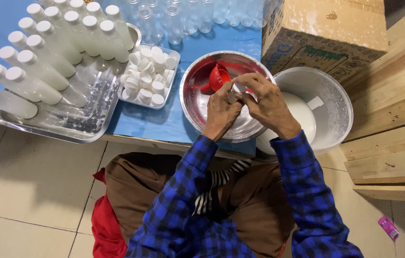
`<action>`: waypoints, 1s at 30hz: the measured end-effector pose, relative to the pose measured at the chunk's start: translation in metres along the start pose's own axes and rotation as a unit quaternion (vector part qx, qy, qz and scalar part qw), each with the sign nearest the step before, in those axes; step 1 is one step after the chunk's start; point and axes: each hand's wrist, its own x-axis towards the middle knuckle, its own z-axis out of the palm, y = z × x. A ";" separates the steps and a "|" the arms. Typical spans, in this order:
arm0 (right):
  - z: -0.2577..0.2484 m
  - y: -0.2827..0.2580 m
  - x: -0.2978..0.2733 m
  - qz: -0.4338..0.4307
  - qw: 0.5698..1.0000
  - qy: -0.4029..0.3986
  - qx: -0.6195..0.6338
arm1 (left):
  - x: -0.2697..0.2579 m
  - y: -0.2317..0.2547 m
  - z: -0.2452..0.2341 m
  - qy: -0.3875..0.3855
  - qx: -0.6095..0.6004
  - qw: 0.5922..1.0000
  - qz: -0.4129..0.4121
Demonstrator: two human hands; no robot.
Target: The person scoops a white liquid from a large bucket using a red ladle and pours it into small plastic bottles via a red funnel. After filling a bottle, the person removes the funnel, screws on a white cap, and places the bottle on a tray before repeating the process.
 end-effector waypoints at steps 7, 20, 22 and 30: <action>-0.023 -0.001 0.006 0.000 0.992 -0.089 0.092 | 0.000 0.001 0.000 0.003 -0.002 1.000 0.004; -0.018 -0.005 0.003 -0.019 0.997 -0.071 0.001 | 0.002 0.012 -0.003 0.003 -0.003 1.000 -0.013; -0.021 -0.009 0.006 -0.010 0.997 -0.077 -0.003 | 0.002 0.009 -0.001 0.002 0.001 1.000 -0.009; -0.017 -0.001 0.012 -0.064 0.992 -0.084 -0.067 | 0.001 -0.008 0.004 0.004 0.012 1.000 0.000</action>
